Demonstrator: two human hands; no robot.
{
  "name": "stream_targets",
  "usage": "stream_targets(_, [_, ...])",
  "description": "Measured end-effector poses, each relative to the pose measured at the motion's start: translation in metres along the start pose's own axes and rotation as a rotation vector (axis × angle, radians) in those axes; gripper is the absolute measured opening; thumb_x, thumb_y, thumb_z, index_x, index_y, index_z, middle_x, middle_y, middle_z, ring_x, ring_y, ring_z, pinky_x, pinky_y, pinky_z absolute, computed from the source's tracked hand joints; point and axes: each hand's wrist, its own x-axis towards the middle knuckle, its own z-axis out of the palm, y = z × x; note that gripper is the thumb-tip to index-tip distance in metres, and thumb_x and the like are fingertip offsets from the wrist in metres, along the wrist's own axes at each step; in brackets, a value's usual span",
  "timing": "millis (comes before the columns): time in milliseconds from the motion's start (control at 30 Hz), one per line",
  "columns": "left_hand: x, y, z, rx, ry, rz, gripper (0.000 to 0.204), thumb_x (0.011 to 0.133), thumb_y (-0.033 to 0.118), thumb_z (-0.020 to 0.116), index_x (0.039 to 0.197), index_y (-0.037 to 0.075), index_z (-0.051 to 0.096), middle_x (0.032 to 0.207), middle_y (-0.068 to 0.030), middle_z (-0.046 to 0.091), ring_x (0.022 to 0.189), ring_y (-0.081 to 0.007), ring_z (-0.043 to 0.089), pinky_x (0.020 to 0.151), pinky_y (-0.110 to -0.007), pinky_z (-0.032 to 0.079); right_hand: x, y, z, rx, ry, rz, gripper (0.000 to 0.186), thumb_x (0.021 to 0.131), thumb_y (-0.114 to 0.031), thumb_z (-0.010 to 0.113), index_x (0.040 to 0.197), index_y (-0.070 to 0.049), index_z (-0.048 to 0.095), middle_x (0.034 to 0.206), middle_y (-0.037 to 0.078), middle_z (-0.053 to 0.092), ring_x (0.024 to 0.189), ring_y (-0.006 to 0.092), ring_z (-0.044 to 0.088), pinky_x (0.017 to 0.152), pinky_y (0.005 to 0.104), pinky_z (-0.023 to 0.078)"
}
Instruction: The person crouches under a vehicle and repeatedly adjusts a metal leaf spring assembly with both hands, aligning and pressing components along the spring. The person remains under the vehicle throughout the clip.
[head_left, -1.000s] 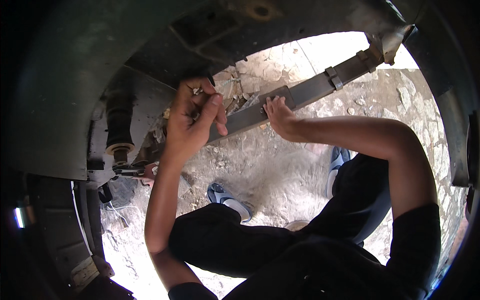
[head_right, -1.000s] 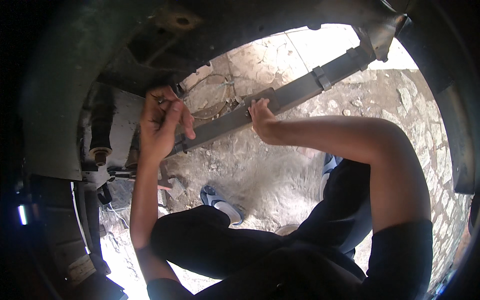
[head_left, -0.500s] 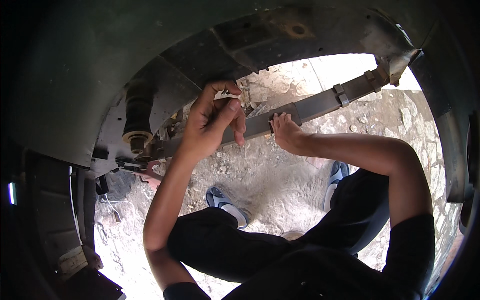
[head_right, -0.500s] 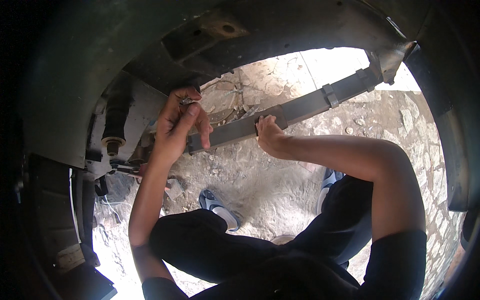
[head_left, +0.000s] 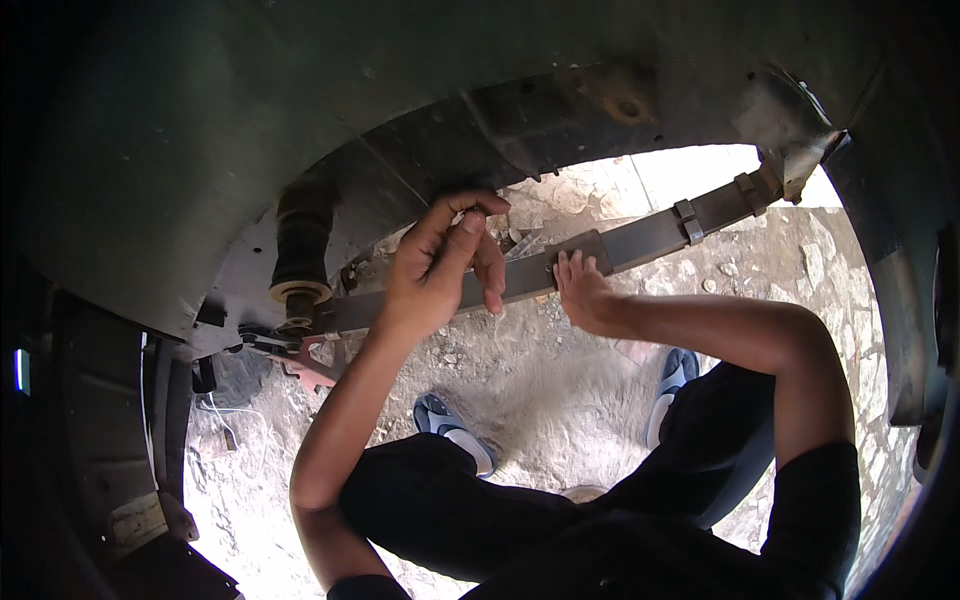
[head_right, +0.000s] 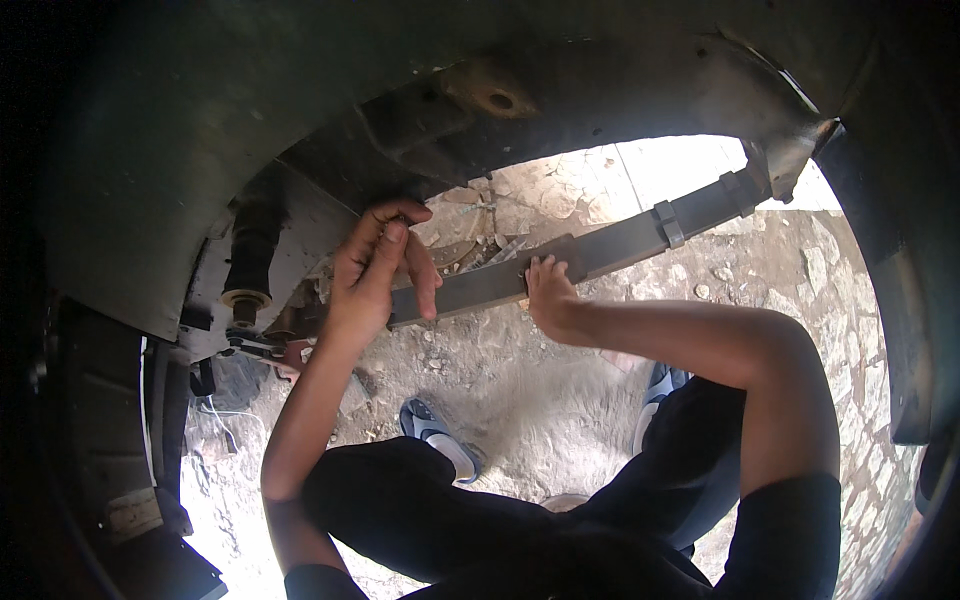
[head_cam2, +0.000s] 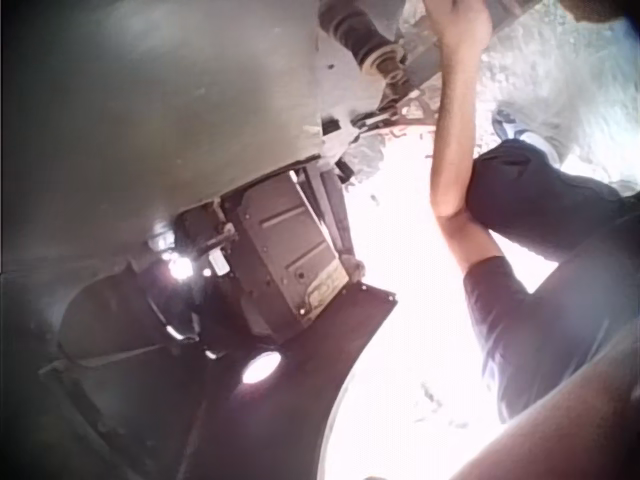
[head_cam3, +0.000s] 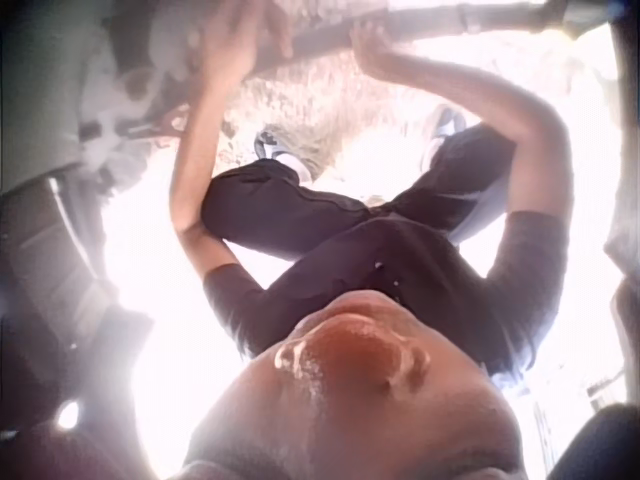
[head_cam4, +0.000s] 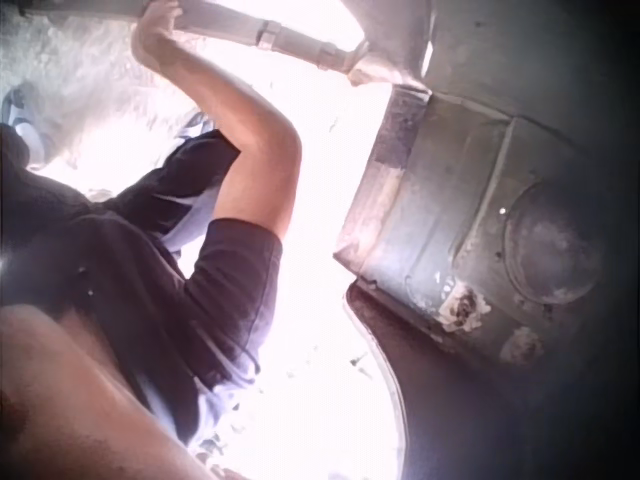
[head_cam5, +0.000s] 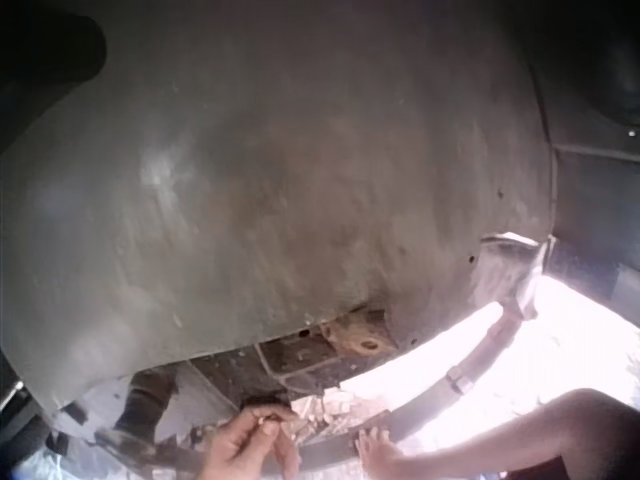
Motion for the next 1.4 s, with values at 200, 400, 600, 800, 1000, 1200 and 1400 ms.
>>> stream_targets(200, [0.003, 0.003, 0.002, 0.074, 0.085, 0.049, 0.033, 0.102, 0.023, 0.039, 0.122, -0.001, 0.052, 0.060, -0.0076, 0.058, 0.047, -0.0118, 0.056, 0.045, -0.024, 0.046, -0.005, 0.000, 0.005, -0.048, 0.036, -0.010, 0.069, 0.090, -0.028, 0.048, 0.138, 0.015, 0.027, 0.143, 0.036, 0.027, 0.125, 0.0502, 0.037, 0.093, 0.0566, 0.038])
stream_targets(400, [-0.003, 0.011, 0.002, 0.120, 0.138, 0.076, 0.036, 0.102, 0.020, 0.041, 0.130, 0.000, 0.049, 0.061, -0.0081, 0.059, 0.048, -0.0111, 0.056, 0.045, -0.023, 0.046, 0.001, -0.003, 0.002, 0.010, -0.048, -0.040, 0.081, 0.090, -0.044, 0.050, 0.138, 0.016, 0.026, 0.143, 0.035, 0.028, 0.126, 0.0498, 0.037, 0.096, 0.0567, 0.037])
stream_targets(600, [-0.002, 0.006, 0.001, 0.187, 0.123, -0.076, 0.035, 0.101, 0.018, 0.042, 0.131, 0.004, 0.051, 0.063, -0.0064, 0.060, 0.048, -0.0075, 0.054, 0.047, -0.021, 0.045, -0.001, 0.012, 0.009, -0.060, -0.045, -0.008, 0.089, 0.086, -0.051, 0.055, 0.138, 0.016, 0.026, 0.143, 0.036, 0.027, 0.125, 0.0500, 0.037, 0.095, 0.0577, 0.038])
stream_targets(800, [-0.003, 0.007, 0.005, 0.208, 0.174, 0.067, 0.035, 0.101, 0.017, 0.041, 0.131, 0.001, 0.050, 0.063, -0.0069, 0.060, 0.048, -0.0080, 0.055, 0.047, -0.021, 0.044, 0.004, 0.029, 0.008, 0.092, -0.002, -0.055, 0.078, 0.085, -0.028, 0.056, 0.139, 0.017, 0.022, 0.144, 0.036, 0.023, 0.129, 0.0502, 0.033, 0.097, 0.0580, 0.036])
stream_targets(1000, [-0.005, 0.006, 0.002, 0.183, 0.159, 0.053, 0.034, 0.101, 0.017, 0.040, 0.128, 0.000, 0.051, 0.061, -0.0080, 0.060, 0.046, -0.0085, 0.055, 0.046, -0.021, 0.044, -0.003, 0.007, -0.004, 0.137, -0.068, -0.094, 0.088, 0.087, -0.050, 0.055, 0.138, 0.016, 0.025, 0.145, 0.035, 0.024, 0.130, 0.0482, 0.033, 0.097, 0.0568, 0.036])
stream_targets(1200, [-0.003, 0.011, 0.003, 0.171, 0.161, -0.031, 0.032, 0.101, 0.019, 0.042, 0.125, 0.002, 0.054, 0.061, -0.0071, 0.061, 0.046, -0.0073, 0.054, 0.045, -0.020, 0.042, -0.003, 0.017, 0.001, 0.175, 0.009, -0.152, 0.088, 0.086, -0.050, 0.055, 0.137, 0.016, 0.028, 0.142, 0.036, 0.029, 0.127, 0.0491, 0.037, 0.097, 0.0574, 0.036])
stream_targets(1400, [-0.001, 0.006, 0.008, 0.245, 0.178, -0.064, 0.034, 0.102, 0.018, 0.040, 0.126, -0.001, 0.052, 0.061, -0.0090, 0.061, 0.046, -0.0106, 0.056, 0.047, -0.021, 0.044, -0.008, -0.013, 0.001, 0.028, -0.047, -0.082, 0.086, 0.087, -0.051, 0.052, 0.138, 0.013, 0.029, 0.143, 0.034, 0.030, 0.129, 0.0461, 0.036, 0.095, 0.0574, 0.037])
